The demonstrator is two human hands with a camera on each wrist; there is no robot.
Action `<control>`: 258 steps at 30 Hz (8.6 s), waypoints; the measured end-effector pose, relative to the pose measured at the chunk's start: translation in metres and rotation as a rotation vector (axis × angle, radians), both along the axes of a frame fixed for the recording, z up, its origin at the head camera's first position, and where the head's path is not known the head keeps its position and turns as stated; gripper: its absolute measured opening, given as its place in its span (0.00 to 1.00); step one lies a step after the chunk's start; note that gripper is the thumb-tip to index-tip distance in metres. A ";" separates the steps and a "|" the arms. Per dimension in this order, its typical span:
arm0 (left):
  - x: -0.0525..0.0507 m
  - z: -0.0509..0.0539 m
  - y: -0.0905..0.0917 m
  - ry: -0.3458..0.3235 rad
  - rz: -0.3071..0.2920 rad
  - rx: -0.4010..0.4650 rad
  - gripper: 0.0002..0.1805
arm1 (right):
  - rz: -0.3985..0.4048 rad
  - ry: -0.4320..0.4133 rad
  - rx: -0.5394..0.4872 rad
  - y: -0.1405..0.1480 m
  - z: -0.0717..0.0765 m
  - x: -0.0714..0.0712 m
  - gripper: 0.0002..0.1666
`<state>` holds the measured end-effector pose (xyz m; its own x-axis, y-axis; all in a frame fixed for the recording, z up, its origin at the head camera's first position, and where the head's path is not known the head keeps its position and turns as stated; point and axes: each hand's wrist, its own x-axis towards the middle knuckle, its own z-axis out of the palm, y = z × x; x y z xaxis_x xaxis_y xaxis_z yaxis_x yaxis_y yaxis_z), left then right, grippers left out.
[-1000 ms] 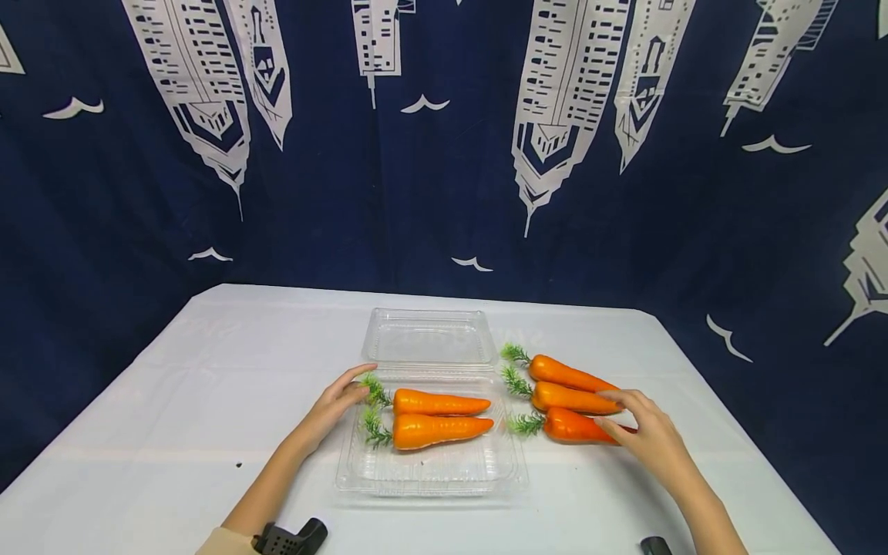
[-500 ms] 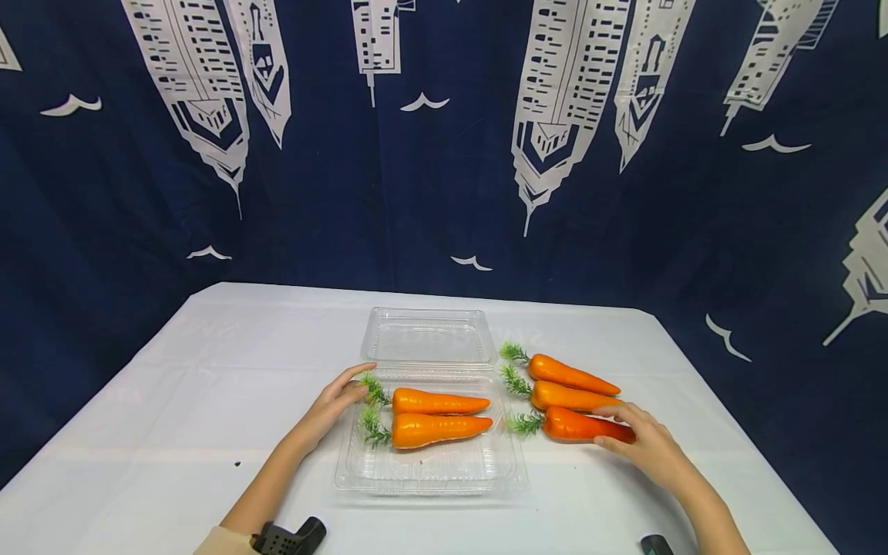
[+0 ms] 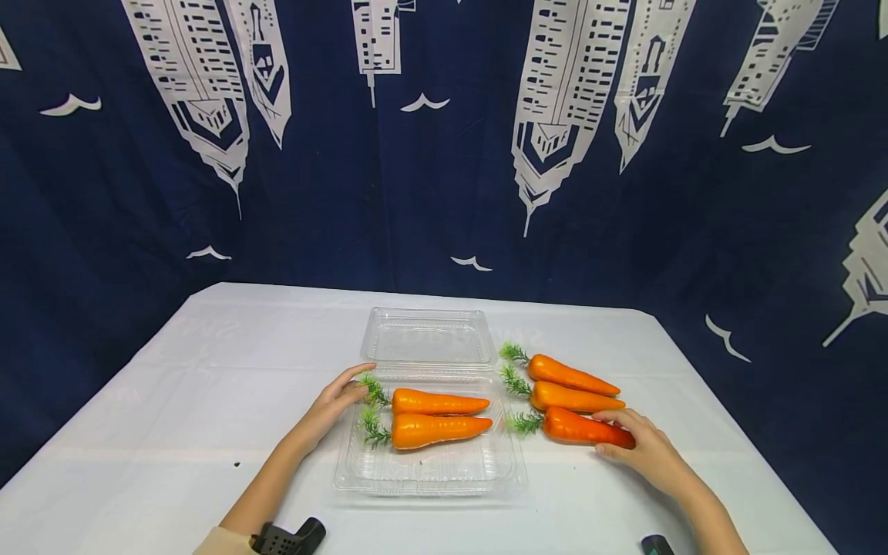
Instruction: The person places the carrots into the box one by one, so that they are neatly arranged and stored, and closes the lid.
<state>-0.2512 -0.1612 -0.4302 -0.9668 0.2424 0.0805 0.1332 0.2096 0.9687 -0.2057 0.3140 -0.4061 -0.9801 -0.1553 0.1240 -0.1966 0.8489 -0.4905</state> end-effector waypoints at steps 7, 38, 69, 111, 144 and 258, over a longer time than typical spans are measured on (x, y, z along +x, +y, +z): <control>0.000 0.000 0.000 0.008 0.001 -0.002 0.24 | 0.009 -0.016 -0.022 0.003 -0.006 -0.003 0.29; 0.001 -0.001 -0.001 0.017 0.002 -0.004 0.24 | 0.086 -0.030 -0.110 0.001 -0.015 -0.005 0.27; -0.002 -0.001 -0.001 0.011 -0.006 0.003 0.24 | 0.064 0.114 -0.011 0.000 0.023 0.006 0.26; -0.001 -0.001 -0.001 0.004 0.006 0.010 0.24 | 0.128 0.443 0.032 -0.044 0.061 0.034 0.24; 0.000 -0.002 -0.001 0.019 -0.005 0.016 0.24 | 0.143 0.475 0.064 -0.109 0.059 0.041 0.27; 0.003 -0.002 -0.003 0.033 -0.020 -0.011 0.23 | 0.430 -0.071 0.169 -0.179 0.069 0.016 0.23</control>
